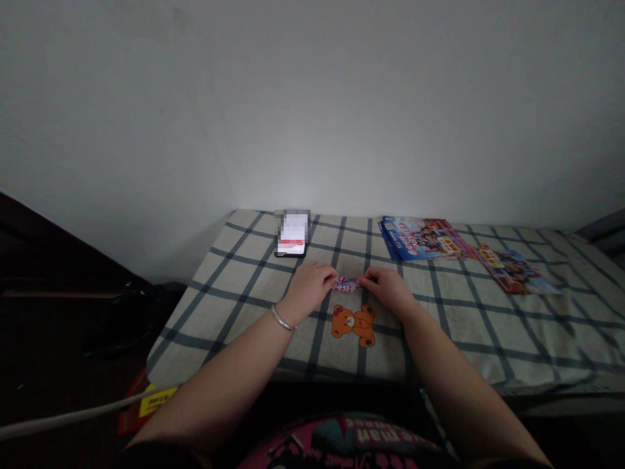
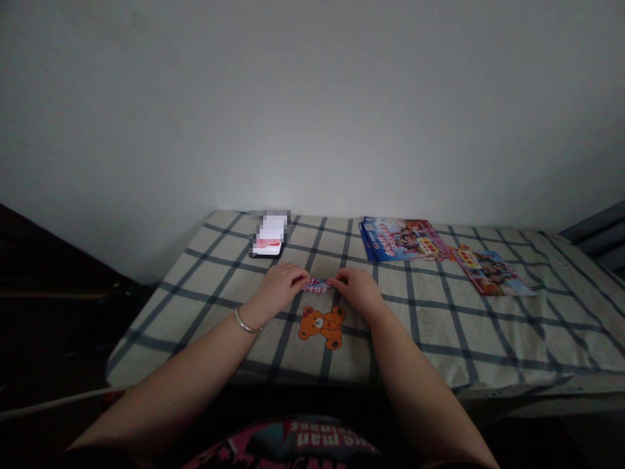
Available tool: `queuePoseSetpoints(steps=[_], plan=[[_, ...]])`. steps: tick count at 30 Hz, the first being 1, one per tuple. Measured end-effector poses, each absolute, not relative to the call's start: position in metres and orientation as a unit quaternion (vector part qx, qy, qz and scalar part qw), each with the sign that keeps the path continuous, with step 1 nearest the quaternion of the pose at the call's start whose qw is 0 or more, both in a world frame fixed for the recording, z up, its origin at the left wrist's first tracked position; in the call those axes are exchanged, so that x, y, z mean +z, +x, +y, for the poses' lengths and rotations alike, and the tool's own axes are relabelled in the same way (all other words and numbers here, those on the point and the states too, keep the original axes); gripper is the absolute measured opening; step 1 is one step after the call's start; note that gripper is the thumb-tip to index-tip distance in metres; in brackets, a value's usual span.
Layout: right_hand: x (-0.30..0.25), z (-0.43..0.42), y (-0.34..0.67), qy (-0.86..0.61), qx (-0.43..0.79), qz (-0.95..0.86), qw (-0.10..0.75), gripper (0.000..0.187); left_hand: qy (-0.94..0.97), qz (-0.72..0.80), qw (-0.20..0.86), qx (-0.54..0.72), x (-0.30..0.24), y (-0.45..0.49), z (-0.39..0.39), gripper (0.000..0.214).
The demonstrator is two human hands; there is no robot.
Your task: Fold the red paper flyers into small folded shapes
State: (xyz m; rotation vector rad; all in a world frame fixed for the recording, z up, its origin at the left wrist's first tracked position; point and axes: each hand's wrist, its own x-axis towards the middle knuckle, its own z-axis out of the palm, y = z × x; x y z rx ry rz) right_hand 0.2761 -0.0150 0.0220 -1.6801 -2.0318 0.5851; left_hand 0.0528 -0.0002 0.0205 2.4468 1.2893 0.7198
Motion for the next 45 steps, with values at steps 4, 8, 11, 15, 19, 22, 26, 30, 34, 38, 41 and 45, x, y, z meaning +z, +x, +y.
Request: queuePoseSetpoints(steps=[4,8,11,15,19,22,26,30,34,38,41,45], plan=[[0.02,-0.014,0.276,-0.608,0.257,-0.709,0.249,0.034,0.838,0.447,0.167,0.265,0.018,0.053,0.0,0.011],[0.017,-0.012,0.275,-0.579,0.293,-0.705,0.287,0.036,0.824,0.445,0.21,0.281,0.018,0.054,0.0,0.011],[0.015,-0.011,0.273,-0.552,0.304,-0.724,0.28,0.03,0.815,0.45,0.225,0.288,0.018,0.055,-0.002,0.013],[0.013,-0.01,0.272,-0.566,0.266,-0.736,0.258,0.031,0.811,0.458,0.219,0.291,0.018,0.057,-0.003,0.013],[0.013,-0.009,0.27,-0.566,0.214,-0.757,0.247,0.028,0.818,0.458,0.202,0.282,0.015,0.056,-0.001,0.012],[0.014,-0.01,0.269,-0.56,0.183,-0.772,0.239,0.018,0.829,0.454,0.175,0.275,0.014,0.054,0.002,0.01],[0.015,-0.012,0.267,-0.568,0.19,-0.763,0.243,0.016,0.839,0.446,0.152,0.274,0.016,0.053,0.002,0.008],[0.015,-0.013,0.268,-0.562,0.183,-0.766,0.254,0.012,0.842,0.441,0.148,0.272,0.019,0.056,-0.001,0.009],[0.014,-0.013,0.269,-0.561,0.17,-0.765,0.268,0.01,0.843,0.437,0.148,0.278,0.02,0.057,-0.002,0.008],[0.013,-0.014,0.266,-0.546,0.175,-0.769,0.283,0.007,0.85,0.432,0.136,0.27,0.02,0.057,-0.002,0.007],[0.015,-0.015,0.261,-0.525,0.174,-0.786,0.276,0.005,0.864,0.42,0.116,0.254,0.02,0.058,-0.005,0.008],[0.018,-0.017,0.257,-0.532,0.158,-0.789,0.263,0.004,0.868,0.414,0.111,0.251,0.02,0.06,-0.008,0.008]])
